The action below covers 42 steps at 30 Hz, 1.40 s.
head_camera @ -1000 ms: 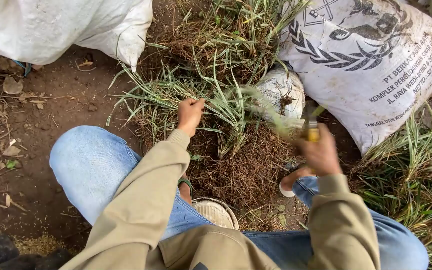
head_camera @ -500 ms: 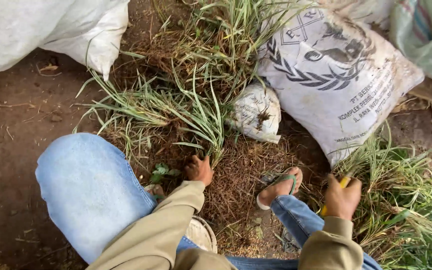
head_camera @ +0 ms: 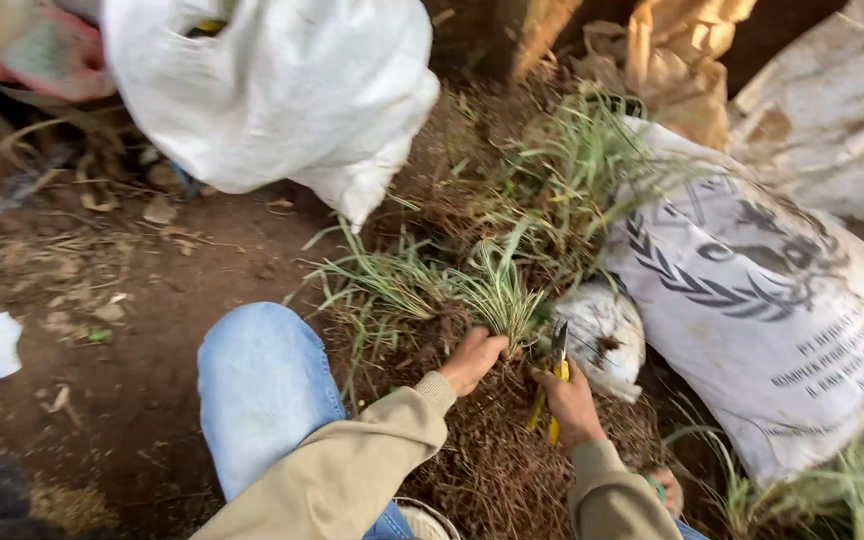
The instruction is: Separating individual grass shoots from a larger root mass using a small cutting tool for propagation.
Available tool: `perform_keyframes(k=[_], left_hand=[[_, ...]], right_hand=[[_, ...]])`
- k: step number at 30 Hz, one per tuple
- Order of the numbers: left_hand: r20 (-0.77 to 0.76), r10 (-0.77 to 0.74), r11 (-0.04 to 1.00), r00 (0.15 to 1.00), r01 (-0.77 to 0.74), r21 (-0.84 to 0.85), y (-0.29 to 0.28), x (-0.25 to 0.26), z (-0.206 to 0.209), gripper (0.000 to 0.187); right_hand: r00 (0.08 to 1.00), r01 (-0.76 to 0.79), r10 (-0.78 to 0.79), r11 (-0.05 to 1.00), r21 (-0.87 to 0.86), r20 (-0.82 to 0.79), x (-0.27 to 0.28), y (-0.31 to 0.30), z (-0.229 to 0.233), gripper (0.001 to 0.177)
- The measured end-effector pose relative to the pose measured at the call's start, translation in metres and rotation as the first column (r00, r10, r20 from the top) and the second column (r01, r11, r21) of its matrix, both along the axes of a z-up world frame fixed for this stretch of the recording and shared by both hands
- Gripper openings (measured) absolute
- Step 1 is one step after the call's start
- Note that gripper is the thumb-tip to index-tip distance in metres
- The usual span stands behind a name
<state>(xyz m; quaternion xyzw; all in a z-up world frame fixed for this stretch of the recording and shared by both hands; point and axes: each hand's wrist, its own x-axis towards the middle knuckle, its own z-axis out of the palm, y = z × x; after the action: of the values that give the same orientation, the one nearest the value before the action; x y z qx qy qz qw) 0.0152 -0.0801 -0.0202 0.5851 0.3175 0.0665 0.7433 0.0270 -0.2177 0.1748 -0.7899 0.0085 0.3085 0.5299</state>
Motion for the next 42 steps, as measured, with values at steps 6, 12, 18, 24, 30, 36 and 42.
perform_keyframes(k=[6,12,18,24,30,36,42], left_hand=[[-0.044,0.017,1.000,0.999,-0.017,0.008,0.029,-0.055,0.076,0.023],[-0.028,0.085,0.995,0.996,-0.086,-0.045,0.051,-0.077,0.096,0.016],[-0.154,0.039,0.994,0.987,-0.054,-0.096,0.046,-0.092,0.181,0.086],[-0.043,0.041,0.999,0.998,-0.040,0.009,0.039,-0.080,0.255,0.079],[0.051,-0.211,0.963,0.976,0.199,0.182,0.039,-0.071,0.279,0.091],[0.044,-0.117,0.993,0.992,0.118,-0.020,0.050,-0.046,0.185,0.051],[0.255,0.083,0.995,0.963,-0.093,0.027,0.067,-0.033,0.173,0.022]], right_hand=[[0.974,-0.215,0.220,0.972,0.099,-0.048,-0.030,0.049,-0.030,0.076],[0.976,-0.213,0.218,0.954,0.210,-0.003,0.004,0.054,-0.073,0.071],[0.962,-0.268,0.252,0.947,0.180,0.108,0.002,0.065,-0.042,0.020],[0.893,-0.325,0.274,0.942,0.090,0.356,0.006,0.068,0.013,0.043],[0.945,-0.219,0.172,0.965,0.147,0.279,0.025,0.060,0.017,0.043],[0.990,0.085,-0.113,0.952,0.293,0.080,0.027,0.052,-0.023,0.057],[0.915,0.336,-0.380,0.903,0.267,0.137,0.071,0.030,-0.007,0.087]])
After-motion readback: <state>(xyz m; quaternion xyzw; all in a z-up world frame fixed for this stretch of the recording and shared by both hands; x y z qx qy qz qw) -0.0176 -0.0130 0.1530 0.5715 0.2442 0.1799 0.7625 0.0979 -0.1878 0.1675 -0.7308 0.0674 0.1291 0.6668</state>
